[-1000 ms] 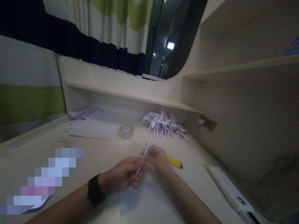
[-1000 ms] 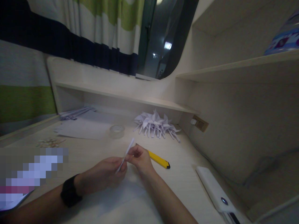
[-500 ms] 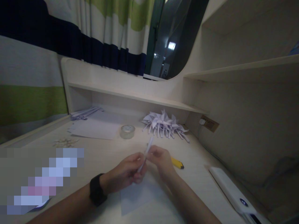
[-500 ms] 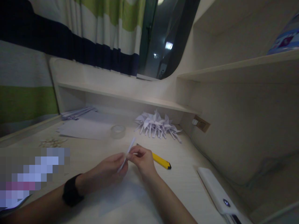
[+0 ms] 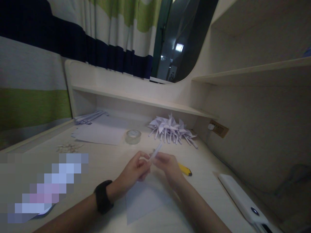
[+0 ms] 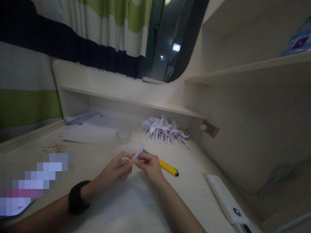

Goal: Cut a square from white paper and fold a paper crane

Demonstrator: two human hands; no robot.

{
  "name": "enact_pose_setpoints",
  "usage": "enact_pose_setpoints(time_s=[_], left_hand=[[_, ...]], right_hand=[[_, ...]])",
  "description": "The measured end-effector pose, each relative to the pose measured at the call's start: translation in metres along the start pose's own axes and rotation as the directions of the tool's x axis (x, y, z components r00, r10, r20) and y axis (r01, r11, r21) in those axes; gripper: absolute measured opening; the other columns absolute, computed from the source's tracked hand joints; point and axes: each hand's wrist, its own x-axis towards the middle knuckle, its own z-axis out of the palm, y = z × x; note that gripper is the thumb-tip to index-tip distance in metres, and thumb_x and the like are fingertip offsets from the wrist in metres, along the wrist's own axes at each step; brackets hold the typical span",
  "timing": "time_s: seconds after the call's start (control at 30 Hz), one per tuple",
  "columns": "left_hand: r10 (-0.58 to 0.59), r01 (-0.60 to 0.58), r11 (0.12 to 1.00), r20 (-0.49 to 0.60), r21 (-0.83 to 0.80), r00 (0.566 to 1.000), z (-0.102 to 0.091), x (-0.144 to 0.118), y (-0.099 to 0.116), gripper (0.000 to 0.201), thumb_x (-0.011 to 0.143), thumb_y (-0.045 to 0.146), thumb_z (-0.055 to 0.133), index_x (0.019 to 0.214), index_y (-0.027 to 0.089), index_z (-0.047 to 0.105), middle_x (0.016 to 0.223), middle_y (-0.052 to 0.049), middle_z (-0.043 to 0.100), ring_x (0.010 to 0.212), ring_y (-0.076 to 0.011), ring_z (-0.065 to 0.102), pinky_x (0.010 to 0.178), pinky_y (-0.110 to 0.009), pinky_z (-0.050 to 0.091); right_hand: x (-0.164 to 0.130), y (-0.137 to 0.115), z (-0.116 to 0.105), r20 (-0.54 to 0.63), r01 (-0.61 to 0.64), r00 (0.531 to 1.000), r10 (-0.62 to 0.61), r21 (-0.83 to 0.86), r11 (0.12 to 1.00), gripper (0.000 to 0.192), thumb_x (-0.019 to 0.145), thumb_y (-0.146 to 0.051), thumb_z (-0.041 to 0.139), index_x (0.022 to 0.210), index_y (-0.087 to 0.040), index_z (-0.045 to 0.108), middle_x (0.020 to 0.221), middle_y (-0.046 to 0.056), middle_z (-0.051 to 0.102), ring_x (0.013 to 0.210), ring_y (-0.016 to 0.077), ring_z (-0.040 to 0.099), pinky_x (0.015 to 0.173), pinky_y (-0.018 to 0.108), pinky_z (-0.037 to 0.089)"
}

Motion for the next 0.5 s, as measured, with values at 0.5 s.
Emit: enact_pose_setpoints(time_s=[0.5], left_hand=[[0.362,-0.165,0.638,-0.104,0.752,0.926,0.005,-0.013,0.014,0.014,0.088,0.032,0.053,0.090,0.019,0.059,0.057,0.004,0.059,0.049,-0.0119,0.056,0.053,-0.022,0.040]], right_hand=[[-0.001,0.001,0.001,-0.170,-0.055,0.984,0.060,0.032,0.998,0.023,0.063,-0.036,0.079,0.070,-0.016,0.072,0.063,0.001,0.065,0.059,0.0130,0.055,0.060,0.025,0.043]])
